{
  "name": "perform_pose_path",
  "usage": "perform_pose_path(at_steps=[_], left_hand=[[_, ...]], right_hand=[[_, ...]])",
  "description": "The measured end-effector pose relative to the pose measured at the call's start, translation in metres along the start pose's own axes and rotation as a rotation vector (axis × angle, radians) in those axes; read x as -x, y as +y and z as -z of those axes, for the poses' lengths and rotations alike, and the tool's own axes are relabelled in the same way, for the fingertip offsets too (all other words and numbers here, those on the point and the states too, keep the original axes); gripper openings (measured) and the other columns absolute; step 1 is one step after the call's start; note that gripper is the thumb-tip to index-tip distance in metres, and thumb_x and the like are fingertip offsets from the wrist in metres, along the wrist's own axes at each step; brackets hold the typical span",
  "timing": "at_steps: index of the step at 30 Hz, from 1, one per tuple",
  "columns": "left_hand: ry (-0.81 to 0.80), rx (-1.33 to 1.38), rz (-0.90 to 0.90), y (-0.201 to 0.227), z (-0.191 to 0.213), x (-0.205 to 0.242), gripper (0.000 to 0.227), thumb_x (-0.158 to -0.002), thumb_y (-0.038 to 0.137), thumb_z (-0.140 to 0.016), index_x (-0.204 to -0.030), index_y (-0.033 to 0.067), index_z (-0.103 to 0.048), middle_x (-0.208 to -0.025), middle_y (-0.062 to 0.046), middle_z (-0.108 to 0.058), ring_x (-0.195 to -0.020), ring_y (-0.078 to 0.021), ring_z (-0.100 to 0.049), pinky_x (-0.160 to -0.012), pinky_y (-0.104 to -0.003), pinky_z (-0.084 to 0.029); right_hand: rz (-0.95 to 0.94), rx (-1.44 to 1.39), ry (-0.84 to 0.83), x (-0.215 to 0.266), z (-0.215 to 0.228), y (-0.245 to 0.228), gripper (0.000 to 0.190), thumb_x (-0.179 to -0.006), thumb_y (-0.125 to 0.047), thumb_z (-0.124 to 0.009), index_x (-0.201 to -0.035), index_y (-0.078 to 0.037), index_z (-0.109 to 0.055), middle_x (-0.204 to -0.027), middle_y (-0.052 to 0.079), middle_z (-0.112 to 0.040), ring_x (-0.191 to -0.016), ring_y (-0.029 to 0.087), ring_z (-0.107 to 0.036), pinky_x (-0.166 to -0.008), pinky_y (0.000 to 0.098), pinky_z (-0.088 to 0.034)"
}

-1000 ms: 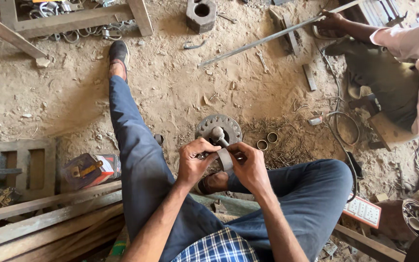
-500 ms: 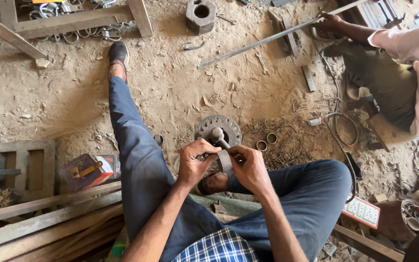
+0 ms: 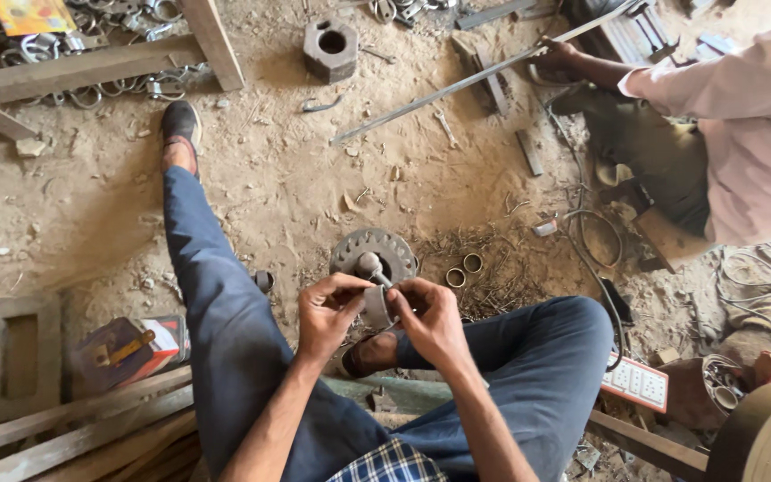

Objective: The person sits on the ground and uses a hammer to strike a cylindrical metal piece placed on a gear-like metal part. They repeatedly hit the metal piece, rotate it, and inspect it by hand while another person grinds metal in the background.

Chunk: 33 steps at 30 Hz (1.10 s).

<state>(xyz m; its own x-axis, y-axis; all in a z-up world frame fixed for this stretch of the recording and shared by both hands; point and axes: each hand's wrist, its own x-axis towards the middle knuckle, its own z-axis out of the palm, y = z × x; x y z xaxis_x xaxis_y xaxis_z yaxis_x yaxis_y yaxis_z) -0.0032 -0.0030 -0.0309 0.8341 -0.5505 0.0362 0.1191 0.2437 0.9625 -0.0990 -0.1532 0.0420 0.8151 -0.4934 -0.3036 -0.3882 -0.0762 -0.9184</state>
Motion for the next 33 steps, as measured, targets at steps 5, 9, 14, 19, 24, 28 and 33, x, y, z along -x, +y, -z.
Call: perform_pose_path(at_steps=[5,9,14,19,24,28,33], left_hand=[[0.004,-0.020,0.003,-0.008,0.004,0.000,0.010,-0.088,0.000,-0.080,-0.097,0.0016,-0.078,-0.086,-0.003,-0.076,-0.077,-0.0066,-0.068,-0.069,-0.023,-0.056],[-0.048,-0.026,0.029,-0.007,0.007,-0.002,0.010,-0.086,0.005,-0.081,-0.095,0.0021,-0.078,-0.089,-0.005,-0.079,-0.080,-0.0079,-0.073,-0.073,-0.025,-0.061],[-0.142,-0.039,0.079,0.000,0.005,-0.004,0.009,-0.087,0.007,-0.081,-0.094,0.0026,-0.079,-0.088,-0.006,-0.080,-0.079,-0.0086,-0.073,-0.073,-0.025,-0.060],[-0.161,-0.071,0.122,0.002,0.004,-0.004,0.008,-0.086,0.007,-0.082,-0.093,0.0033,-0.080,-0.082,-0.006,-0.080,-0.071,-0.0091,-0.072,-0.066,-0.026,-0.060],[-0.121,0.095,0.223,-0.001,0.004,-0.004,0.008,-0.085,0.004,-0.081,-0.092,0.0011,-0.079,-0.082,-0.007,-0.080,-0.073,-0.0087,-0.073,-0.069,-0.025,-0.061],[-0.128,0.163,0.298,-0.003,0.007,-0.003,0.008,-0.085,0.004,-0.081,-0.092,0.0012,-0.079,-0.082,-0.006,-0.078,-0.073,-0.0085,-0.071,-0.069,-0.025,-0.058],[-0.160,0.227,0.352,-0.003,0.008,-0.002,0.006,-0.086,0.004,-0.081,-0.091,0.0024,-0.078,-0.083,-0.004,-0.077,-0.075,-0.0081,-0.070,-0.071,-0.024,-0.058]], right_hand=[[0.079,0.023,-0.008,0.003,0.001,-0.004,0.017,-0.091,-0.012,-0.072,-0.102,0.001,-0.074,-0.079,0.005,-0.076,-0.068,0.007,-0.069,-0.057,0.0234,-0.055],[0.145,0.051,-0.008,0.002,0.002,0.001,0.017,-0.088,-0.005,-0.074,-0.104,0.001,-0.073,-0.087,0.006,-0.077,-0.074,0.007,-0.072,-0.063,0.0229,-0.058],[0.151,0.052,0.024,-0.003,0.005,0.014,0.017,-0.086,0.000,-0.073,-0.102,0.002,-0.074,-0.088,0.008,-0.077,-0.076,0.010,-0.072,-0.066,0.0251,-0.058],[0.156,0.118,0.020,-0.005,0.008,0.021,0.018,-0.085,-0.002,-0.073,-0.102,0.002,-0.075,-0.088,0.009,-0.080,-0.079,0.012,-0.077,-0.071,0.0260,-0.061],[0.105,0.110,-0.012,-0.005,0.008,0.020,0.019,-0.088,-0.003,-0.071,-0.105,0.003,-0.075,-0.087,0.010,-0.080,-0.078,0.013,-0.077,-0.072,0.0268,-0.062],[0.064,0.068,-0.057,-0.004,0.011,0.014,0.017,-0.090,-0.005,-0.072,-0.104,0.003,-0.075,-0.086,0.011,-0.080,-0.077,0.014,-0.076,-0.070,0.0272,-0.062],[0.249,0.116,-0.041,0.000,0.012,0.003,0.025,-0.083,-0.002,-0.073,-0.107,0.003,-0.072,-0.091,0.009,-0.078,-0.081,0.013,-0.076,-0.070,0.0259,-0.062]])
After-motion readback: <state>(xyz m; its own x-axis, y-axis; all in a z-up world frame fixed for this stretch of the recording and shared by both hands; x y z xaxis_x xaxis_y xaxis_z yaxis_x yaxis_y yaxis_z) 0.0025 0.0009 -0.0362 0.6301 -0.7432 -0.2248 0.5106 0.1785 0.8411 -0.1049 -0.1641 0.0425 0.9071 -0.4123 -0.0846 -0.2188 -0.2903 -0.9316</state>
